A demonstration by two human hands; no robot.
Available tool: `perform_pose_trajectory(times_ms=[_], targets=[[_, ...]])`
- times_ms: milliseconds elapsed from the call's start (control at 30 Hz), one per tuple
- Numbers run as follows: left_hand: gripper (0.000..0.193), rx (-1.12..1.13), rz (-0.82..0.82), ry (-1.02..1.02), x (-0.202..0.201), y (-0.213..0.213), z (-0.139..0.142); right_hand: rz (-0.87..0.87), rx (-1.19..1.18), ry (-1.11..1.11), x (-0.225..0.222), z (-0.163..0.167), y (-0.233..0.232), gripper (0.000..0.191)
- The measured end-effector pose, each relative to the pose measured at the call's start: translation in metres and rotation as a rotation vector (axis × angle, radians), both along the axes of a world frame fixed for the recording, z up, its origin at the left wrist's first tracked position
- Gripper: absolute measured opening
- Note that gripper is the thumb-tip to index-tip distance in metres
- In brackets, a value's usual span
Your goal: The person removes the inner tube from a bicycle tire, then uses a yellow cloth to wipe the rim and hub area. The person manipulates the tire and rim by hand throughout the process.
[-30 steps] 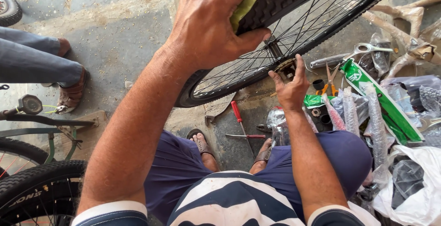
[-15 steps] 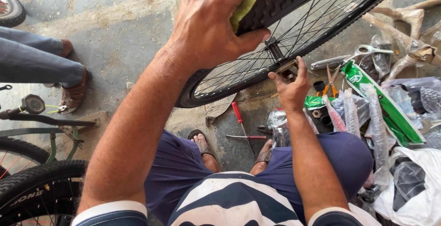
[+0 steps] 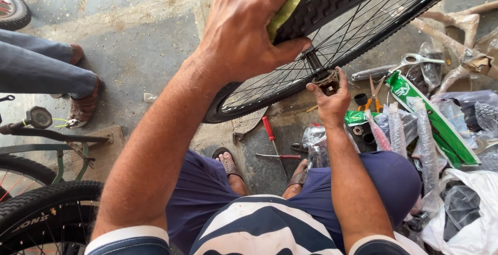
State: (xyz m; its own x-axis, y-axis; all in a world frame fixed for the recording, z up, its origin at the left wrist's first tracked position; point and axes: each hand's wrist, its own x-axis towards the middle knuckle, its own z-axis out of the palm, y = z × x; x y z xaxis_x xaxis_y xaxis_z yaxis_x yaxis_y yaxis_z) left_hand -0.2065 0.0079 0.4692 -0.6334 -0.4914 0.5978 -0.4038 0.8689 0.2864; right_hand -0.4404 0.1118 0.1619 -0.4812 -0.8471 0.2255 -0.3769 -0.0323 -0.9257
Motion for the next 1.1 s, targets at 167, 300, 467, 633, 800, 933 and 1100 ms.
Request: perform_pose_trajectory(times_ms=[167,300,467,633,800,933,1100], targets=[[0.062,0.036,0.014,-0.017,0.001,-0.001,-0.002,-0.001,-0.107,0.2,-0.005,-0.014,0.001,0.096],[0.066,0.003,0.002,-0.009,0.004,-0.002,-0.004,0.052,-0.102,0.061,-0.006,-0.022,0.002,0.096],[0.07,0.0,0.034,-0.017,0.005,-0.002,-0.007,0.07,-0.128,-0.061,-0.001,-0.022,-0.004,0.093],[0.069,0.014,0.072,-0.037,0.002,-0.005,-0.007,-0.008,-0.111,0.12,0.0,-0.017,0.003,0.097],[0.067,0.046,0.074,-0.052,-0.002,-0.009,-0.011,-0.007,-0.115,0.379,-0.005,-0.014,0.008,0.104],[0.071,-0.001,0.063,-0.038,-0.003,-0.01,-0.015,-0.022,-0.087,0.498,-0.005,-0.014,0.0,0.104],[0.071,0.023,0.04,-0.038,-0.003,-0.01,-0.015,-0.005,-0.125,0.563,-0.006,-0.015,-0.001,0.102]])
